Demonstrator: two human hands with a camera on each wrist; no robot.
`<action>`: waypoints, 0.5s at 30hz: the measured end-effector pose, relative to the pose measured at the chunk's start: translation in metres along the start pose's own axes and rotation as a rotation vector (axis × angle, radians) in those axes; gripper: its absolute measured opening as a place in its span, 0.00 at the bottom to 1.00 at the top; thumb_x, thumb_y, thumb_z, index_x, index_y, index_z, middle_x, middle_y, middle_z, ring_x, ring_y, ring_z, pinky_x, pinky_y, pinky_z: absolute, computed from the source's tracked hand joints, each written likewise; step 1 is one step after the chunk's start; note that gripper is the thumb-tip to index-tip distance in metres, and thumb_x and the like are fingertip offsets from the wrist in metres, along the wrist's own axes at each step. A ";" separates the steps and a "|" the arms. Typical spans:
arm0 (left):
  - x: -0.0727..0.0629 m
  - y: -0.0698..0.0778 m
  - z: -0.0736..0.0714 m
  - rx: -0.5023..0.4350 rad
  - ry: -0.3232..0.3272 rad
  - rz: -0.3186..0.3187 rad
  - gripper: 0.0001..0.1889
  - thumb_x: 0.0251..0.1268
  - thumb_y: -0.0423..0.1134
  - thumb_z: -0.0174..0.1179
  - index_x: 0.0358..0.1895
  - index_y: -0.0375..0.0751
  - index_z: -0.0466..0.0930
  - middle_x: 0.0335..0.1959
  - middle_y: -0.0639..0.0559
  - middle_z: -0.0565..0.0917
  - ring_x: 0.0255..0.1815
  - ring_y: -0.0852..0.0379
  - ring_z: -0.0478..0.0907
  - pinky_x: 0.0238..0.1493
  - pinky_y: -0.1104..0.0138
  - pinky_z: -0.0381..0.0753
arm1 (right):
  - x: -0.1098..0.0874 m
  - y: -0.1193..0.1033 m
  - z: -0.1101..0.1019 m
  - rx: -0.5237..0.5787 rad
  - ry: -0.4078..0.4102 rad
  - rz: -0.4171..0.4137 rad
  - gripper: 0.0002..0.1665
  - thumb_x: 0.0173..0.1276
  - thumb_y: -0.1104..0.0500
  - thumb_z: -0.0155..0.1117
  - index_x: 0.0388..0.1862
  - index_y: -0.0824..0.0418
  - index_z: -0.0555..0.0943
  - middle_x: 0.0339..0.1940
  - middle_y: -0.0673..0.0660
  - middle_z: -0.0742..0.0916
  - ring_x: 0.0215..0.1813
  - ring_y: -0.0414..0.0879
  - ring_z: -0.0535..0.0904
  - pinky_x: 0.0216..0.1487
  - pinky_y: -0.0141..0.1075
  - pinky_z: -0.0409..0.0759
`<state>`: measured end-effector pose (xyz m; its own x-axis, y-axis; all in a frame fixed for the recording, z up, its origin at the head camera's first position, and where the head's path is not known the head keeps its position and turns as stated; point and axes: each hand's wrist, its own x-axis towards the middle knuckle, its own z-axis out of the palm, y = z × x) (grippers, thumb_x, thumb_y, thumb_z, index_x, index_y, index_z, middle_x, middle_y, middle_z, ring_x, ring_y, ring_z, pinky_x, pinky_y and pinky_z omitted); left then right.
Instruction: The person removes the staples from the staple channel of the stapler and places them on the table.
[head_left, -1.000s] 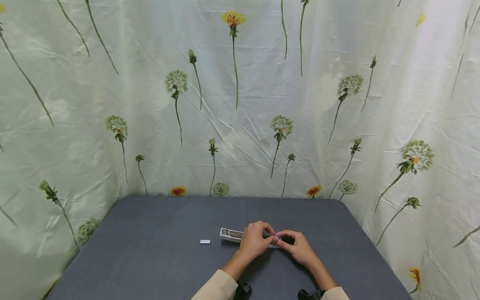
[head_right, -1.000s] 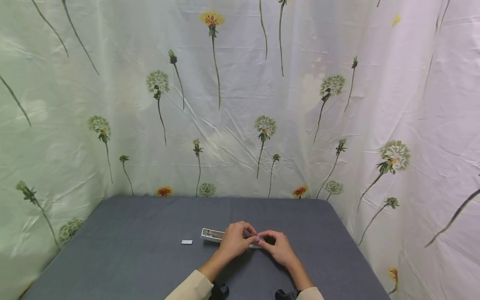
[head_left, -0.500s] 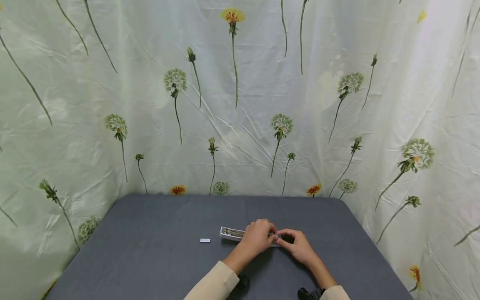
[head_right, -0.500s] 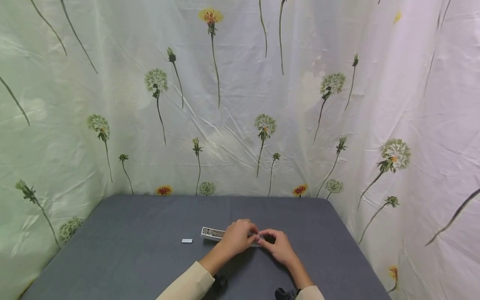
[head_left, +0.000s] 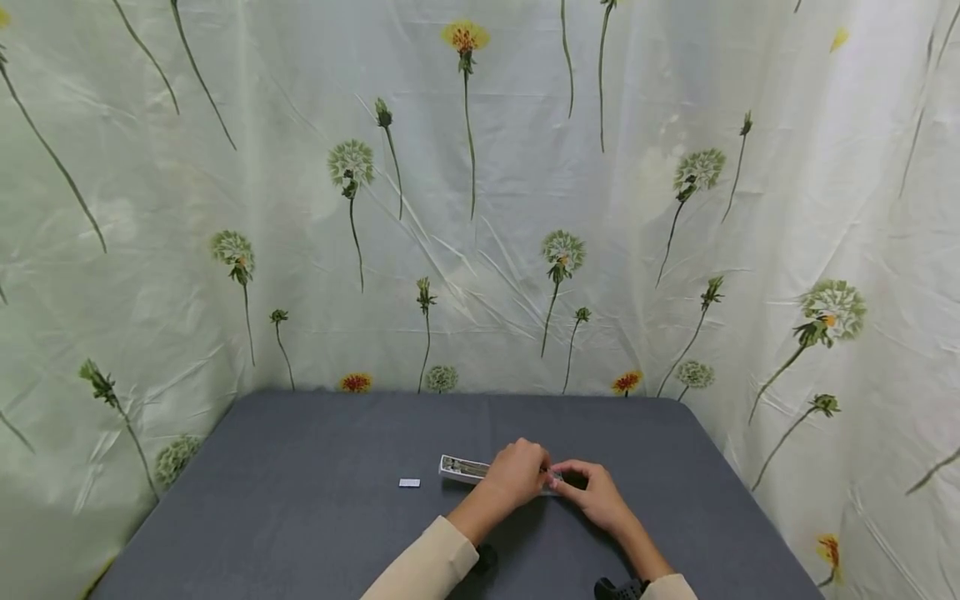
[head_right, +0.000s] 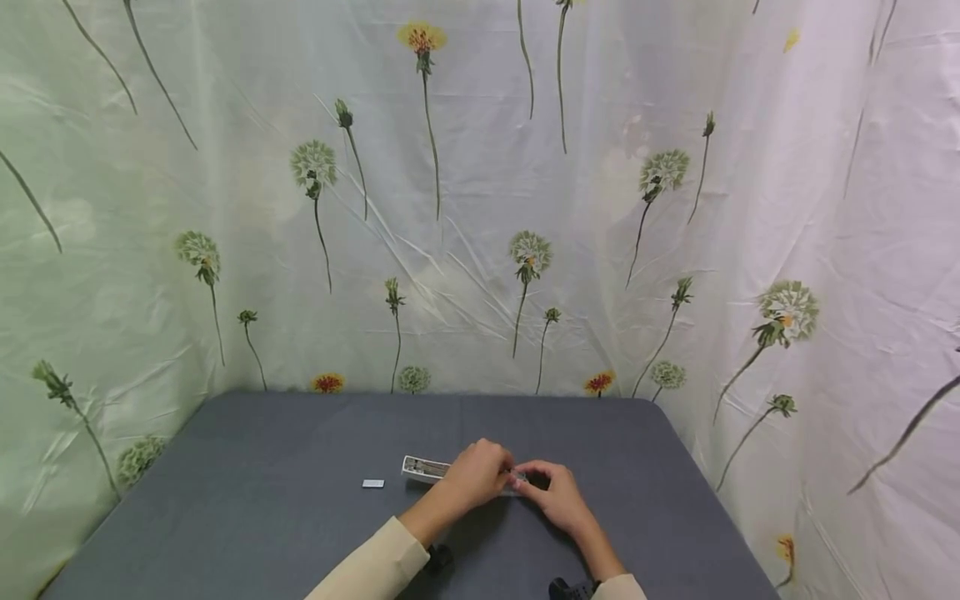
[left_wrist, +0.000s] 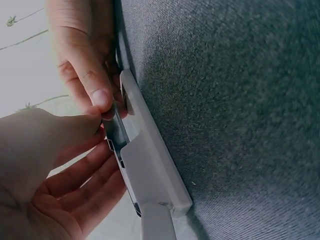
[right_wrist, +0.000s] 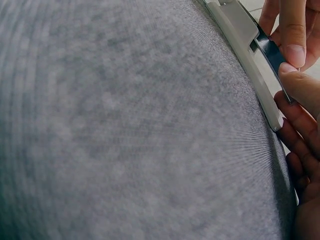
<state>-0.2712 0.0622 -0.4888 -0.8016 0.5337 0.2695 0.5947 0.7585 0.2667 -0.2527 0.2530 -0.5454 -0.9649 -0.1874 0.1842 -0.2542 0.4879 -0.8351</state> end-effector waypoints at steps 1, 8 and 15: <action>0.000 0.000 0.000 -0.007 0.002 0.004 0.02 0.62 0.39 0.73 0.33 0.47 0.91 0.28 0.57 0.88 0.25 0.63 0.81 0.27 0.69 0.79 | 0.000 0.000 0.000 -0.002 0.001 0.004 0.15 0.70 0.51 0.72 0.51 0.57 0.88 0.48 0.54 0.91 0.49 0.35 0.83 0.52 0.31 0.80; -0.002 -0.004 0.001 -0.033 0.012 0.024 0.03 0.63 0.39 0.72 0.32 0.47 0.90 0.28 0.58 0.87 0.25 0.64 0.79 0.28 0.70 0.78 | 0.000 0.001 0.001 -0.009 -0.014 0.017 0.16 0.69 0.50 0.73 0.51 0.55 0.88 0.50 0.53 0.91 0.51 0.35 0.83 0.54 0.31 0.79; -0.005 -0.010 -0.001 -0.066 0.023 0.047 0.04 0.65 0.40 0.71 0.32 0.47 0.90 0.27 0.57 0.87 0.23 0.66 0.76 0.26 0.72 0.74 | 0.001 0.000 0.000 0.013 -0.028 0.011 0.15 0.69 0.50 0.73 0.51 0.54 0.88 0.49 0.53 0.91 0.49 0.34 0.82 0.53 0.31 0.78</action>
<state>-0.2736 0.0512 -0.4916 -0.7716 0.5585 0.3043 0.6348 0.7061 0.3138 -0.2535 0.2528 -0.5454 -0.9653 -0.2063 0.1602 -0.2424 0.4793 -0.8435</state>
